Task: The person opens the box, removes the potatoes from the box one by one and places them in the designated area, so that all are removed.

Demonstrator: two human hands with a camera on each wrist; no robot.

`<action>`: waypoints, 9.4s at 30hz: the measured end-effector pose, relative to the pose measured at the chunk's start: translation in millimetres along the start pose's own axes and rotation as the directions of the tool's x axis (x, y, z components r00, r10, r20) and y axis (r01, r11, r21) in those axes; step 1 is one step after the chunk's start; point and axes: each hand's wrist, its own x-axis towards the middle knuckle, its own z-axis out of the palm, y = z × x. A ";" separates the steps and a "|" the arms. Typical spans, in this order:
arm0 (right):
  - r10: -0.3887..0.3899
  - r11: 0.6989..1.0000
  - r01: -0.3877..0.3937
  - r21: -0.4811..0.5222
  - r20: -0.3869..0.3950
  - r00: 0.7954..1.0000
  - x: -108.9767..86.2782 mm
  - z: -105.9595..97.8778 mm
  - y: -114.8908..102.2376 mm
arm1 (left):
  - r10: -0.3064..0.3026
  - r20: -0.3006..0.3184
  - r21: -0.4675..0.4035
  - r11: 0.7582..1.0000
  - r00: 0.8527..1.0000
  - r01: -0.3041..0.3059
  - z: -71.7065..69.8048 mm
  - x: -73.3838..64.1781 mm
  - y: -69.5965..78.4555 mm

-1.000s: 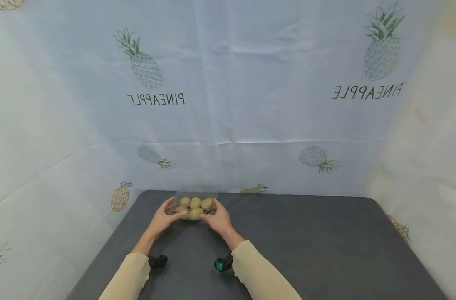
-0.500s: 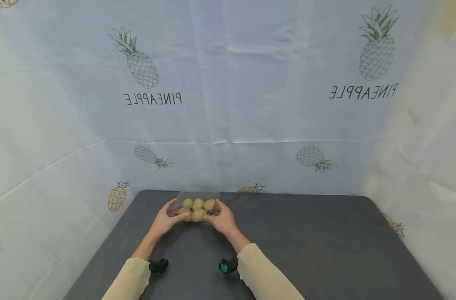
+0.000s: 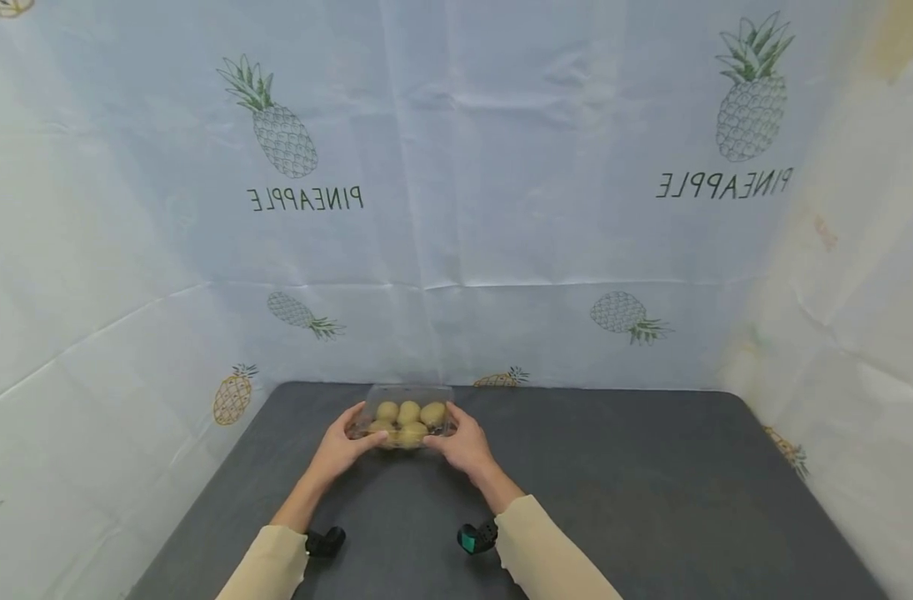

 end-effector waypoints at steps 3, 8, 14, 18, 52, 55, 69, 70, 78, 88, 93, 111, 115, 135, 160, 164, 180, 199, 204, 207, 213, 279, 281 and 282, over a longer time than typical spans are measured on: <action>0.000 1.000 -0.001 -0.008 -0.002 1.000 -2.7 -5.1 -1.2 | 0.004 0.001 0.007 1.000 1.000 -0.004 3.8 -1.1 2.4; 0.007 1.000 -0.007 0.000 -0.002 1.000 -7.2 -15.5 -1.5 | 0.013 0.017 0.004 1.000 1.000 -0.013 10.4 -1.3 6.9; 0.003 1.000 -0.003 0.006 -0.006 1.000 -11.5 -28.2 0.9 | 0.024 0.028 -0.005 1.000 0.999 -0.023 19.5 -2.7 13.1; 0.010 1.000 -0.010 0.000 -0.012 1.000 -14.8 -37.6 2.8 | 0.036 0.040 -0.016 0.999 0.999 -0.035 25.2 -3.7 17.4; 0.050 0.997 -0.051 -0.055 -0.025 0.998 -48.0 -125.0 26.5 | 0.116 0.171 -0.086 0.991 0.978 -0.103 100.8 0.7 43.4; 0.048 0.997 -0.049 -0.064 -0.018 0.999 -51.1 -131.7 28.1 | 0.127 0.177 -0.093 0.989 0.976 -0.112 106.3 0.9 46.1; 0.071 0.987 -0.075 -0.144 -0.033 0.997 -59.5 -146.5 35.8 | 0.140 0.200 -0.075 0.989 0.970 -0.128 124.9 -5.6 49.9; 0.069 0.986 -0.073 -0.150 -0.030 0.997 -60.2 -147.3 36.1 | 0.143 0.201 -0.072 0.989 0.969 -0.131 125.6 -5.7 49.9; 0.017 0.970 -0.018 -0.242 -0.005 1.000 -65.7 -153.8 38.9 | 0.116 0.231 -0.042 0.993 0.966 -0.109 126.7 -5.7 50.2; -0.146 0.823 0.088 -0.562 -0.059 0.987 -68.7 -149.7 30.3 | 0.127 0.260 -0.030 0.992 0.957 -0.123 125.9 -6.6 53.9; -0.203 0.763 0.144 -0.630 -0.022 0.979 -62.4 -140.4 28.8 | 0.133 0.253 -0.011 0.991 0.958 -0.135 126.6 -8.2 55.6; -0.320 0.623 0.153 -0.767 -0.071 0.945 -49.3 -129.0 34.4 | 0.126 0.255 -0.055 0.992 0.959 -0.116 125.8 -4.8 52.0; -0.314 0.620 0.139 -0.772 -0.082 0.946 -48.0 -127.7 34.6 | 0.127 0.247 -0.055 0.992 0.961 -0.117 125.5 -4.4 51.5; -0.220 0.712 0.108 -0.694 -0.074 0.973 -48.0 -135.2 12.9 | 0.110 0.226 -0.035 0.994 0.968 -0.105 125.9 -7.0 55.1; -0.463 0.723 0.362 -0.589 -0.025 0.886 -61.9 -153.0 37.8 | 0.113 0.282 -0.089 0.992 0.953 -0.091 115.1 -8.6 45.7; -0.481 0.728 0.383 -0.569 -0.027 0.876 -61.6 -156.0 37.5 | 0.133 0.308 -0.097 0.989 0.942 -0.107 114.7 -6.5 43.2; -0.543 0.799 0.437 -0.413 -0.186 0.819 -52.6 -167.9 31.6 | 0.138 0.287 -0.070 0.990 0.948 -0.123 123.6 -1.9 44.5; -0.394 0.895 0.300 -0.330 -0.270 0.878 -29.4 -182.2 17.9 | 0.111 0.289 -0.028 0.994 0.951 -0.108 122.2 -3.6 49.6; -0.357 0.909 0.263 -0.324 -0.277 0.892 -21.2 -186.3 13.4 | 0.113 0.285 -0.028 0.994 0.952 -0.110 121.9 -4.0 51.9; -0.331 0.920 0.241 -0.308 -0.285 0.900 -16.5 -187.8 11.8 | 0.113 0.289 -0.019 0.994 0.951 -0.112 121.1 -5.3 52.4; -0.301 0.940 0.228 -0.254 -0.301 0.905 -5.1 -186.8 10.9 | 0.106 0.300 -0.001 0.994 0.948 -0.111 118.2 -6.7 50.6; -0.282 0.832 0.264 -0.488 0.037 0.959 -20.7 -157.1 11.5 | 0.109 0.260 -0.026 0.994 0.959 -0.106 129.7 -4.3 46.2; -0.289 0.826 0.289 -0.484 0.077 0.954 -20.3 -154.4 12.6 | 0.107 0.259 -0.022 0.994 0.960 -0.105 129.6 -4.3 46.3; -0.288 0.825 0.297 -0.481 0.095 0.953 -19.9 -153.1 13.3 | 0.107 0.259 -0.020 0.994 0.960 -0.105 129.8 -4.3 46.1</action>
